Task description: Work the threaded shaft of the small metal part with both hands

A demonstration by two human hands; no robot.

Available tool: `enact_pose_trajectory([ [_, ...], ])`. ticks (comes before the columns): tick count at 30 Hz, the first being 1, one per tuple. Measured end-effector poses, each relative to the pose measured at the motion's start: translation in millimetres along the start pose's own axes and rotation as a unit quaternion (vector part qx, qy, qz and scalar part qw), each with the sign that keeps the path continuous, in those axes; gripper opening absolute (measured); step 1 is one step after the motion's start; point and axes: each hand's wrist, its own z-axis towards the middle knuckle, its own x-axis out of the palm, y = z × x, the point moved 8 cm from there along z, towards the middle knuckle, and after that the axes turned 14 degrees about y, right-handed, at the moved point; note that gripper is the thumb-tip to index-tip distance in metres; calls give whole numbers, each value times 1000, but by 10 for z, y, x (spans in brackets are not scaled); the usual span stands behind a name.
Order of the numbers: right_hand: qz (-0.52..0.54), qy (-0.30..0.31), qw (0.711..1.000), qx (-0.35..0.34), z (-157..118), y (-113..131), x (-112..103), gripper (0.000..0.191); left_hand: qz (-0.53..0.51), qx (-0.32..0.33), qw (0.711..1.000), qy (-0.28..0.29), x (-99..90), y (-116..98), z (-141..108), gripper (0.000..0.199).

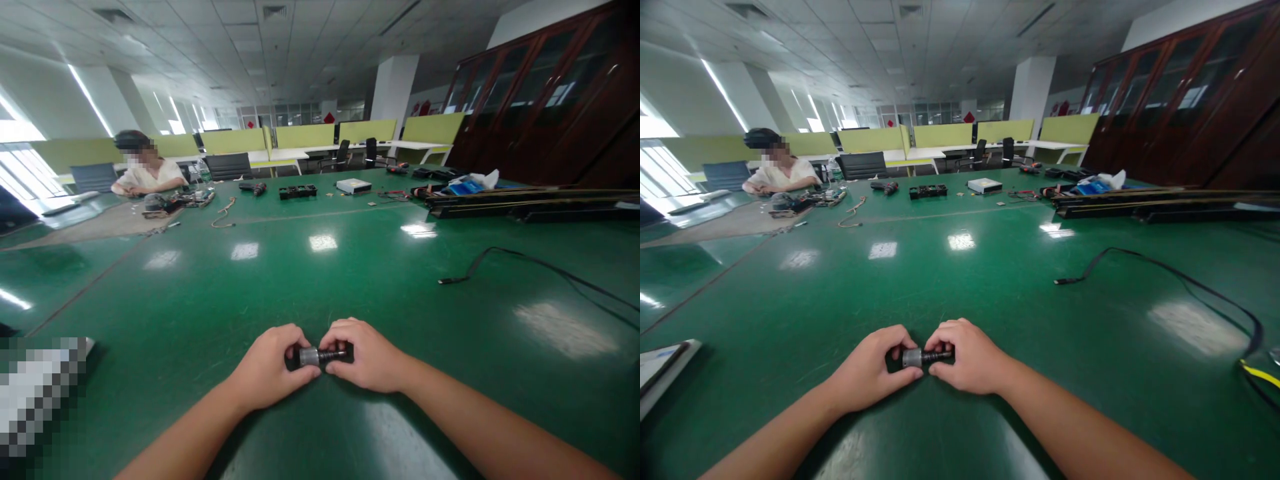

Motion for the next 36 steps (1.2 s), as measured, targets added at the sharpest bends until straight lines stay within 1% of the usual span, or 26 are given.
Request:
enact_pose_trajectory([
  [4,-6,-2,1000,-5,1,-7,7,23,-7,7,1000,0,2,-9,6,20],
  [8,-13,1,1000,-12,-2,18,24,20,-2,-4,1000,-5,-10,-7,14,20],
  [12,2,-16,1000,-7,-23,13,3,25,-2,-6,1000,7,-4,-12,13,21],
  [18,0,-11,1000,-15,-10,11,7,19,-5,-10,1000,5,-3,-6,21,19],
  [23,8,-12,1000,-5,2,-19,5,21,2,-22,1000,5,-3,3,16,19],
  [28,7,-9,1000,11,17,-42,6,17,6,-33,999,9,-19,-11,9,16],
  [36,7,-11,1000,12,40,-3,-33,11,-3,-41,999,11,-8,-8,3,14],
])
